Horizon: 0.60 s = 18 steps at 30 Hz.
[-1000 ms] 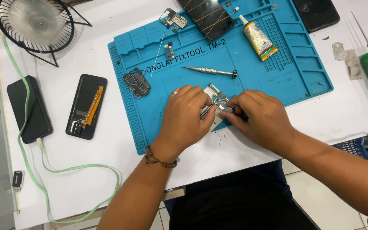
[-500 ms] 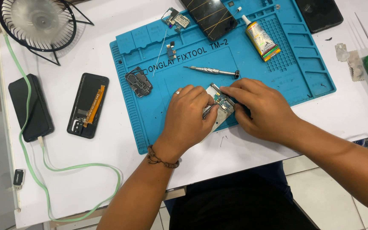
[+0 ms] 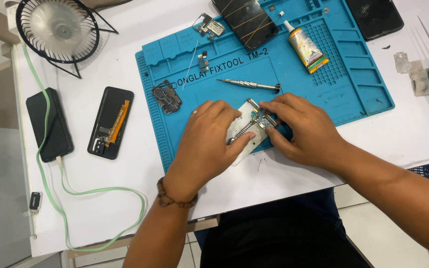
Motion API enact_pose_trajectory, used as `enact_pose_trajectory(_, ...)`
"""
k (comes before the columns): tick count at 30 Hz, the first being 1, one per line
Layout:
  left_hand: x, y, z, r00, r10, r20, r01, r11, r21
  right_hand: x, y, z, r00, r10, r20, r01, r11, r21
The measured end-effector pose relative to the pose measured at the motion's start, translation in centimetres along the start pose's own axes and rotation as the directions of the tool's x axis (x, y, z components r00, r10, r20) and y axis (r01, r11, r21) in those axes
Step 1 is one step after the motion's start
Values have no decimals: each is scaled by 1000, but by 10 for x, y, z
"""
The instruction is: Using a heat gun and tweezers to desolder or reflow a component on a mobile phone motherboard
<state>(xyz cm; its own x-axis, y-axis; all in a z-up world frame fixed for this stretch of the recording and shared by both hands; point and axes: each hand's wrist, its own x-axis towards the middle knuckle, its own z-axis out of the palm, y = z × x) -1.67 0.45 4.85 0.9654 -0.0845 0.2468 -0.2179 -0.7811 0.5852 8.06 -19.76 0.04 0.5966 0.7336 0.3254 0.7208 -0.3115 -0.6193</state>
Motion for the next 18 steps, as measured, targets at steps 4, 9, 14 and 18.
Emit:
enact_pose_trajectory(4, -22, 8, -22, 1000, -23, 21, 20, 988, 153, -8, 17, 5, 996, -67, 53, 71, 995, -64)
enact_pose_trajectory(9, -38, -2, 0, 996, -86, 21, 75, 949, 306, -6, 12, 4, 999, -36, 28, 38, 997, -65)
enact_pose_trajectory(14, -43, -13, 29, 997, -65, -45, 75, 963, 260, -3, 8, 3, 1000, -22, 5, 22, 998, -53)
enact_pose_trajectory(18, -38, -15, 46, 992, -5, -123, 34, 970, 239, -3, 8, 2, 1000, -9, 2, 9, 1000, -4)
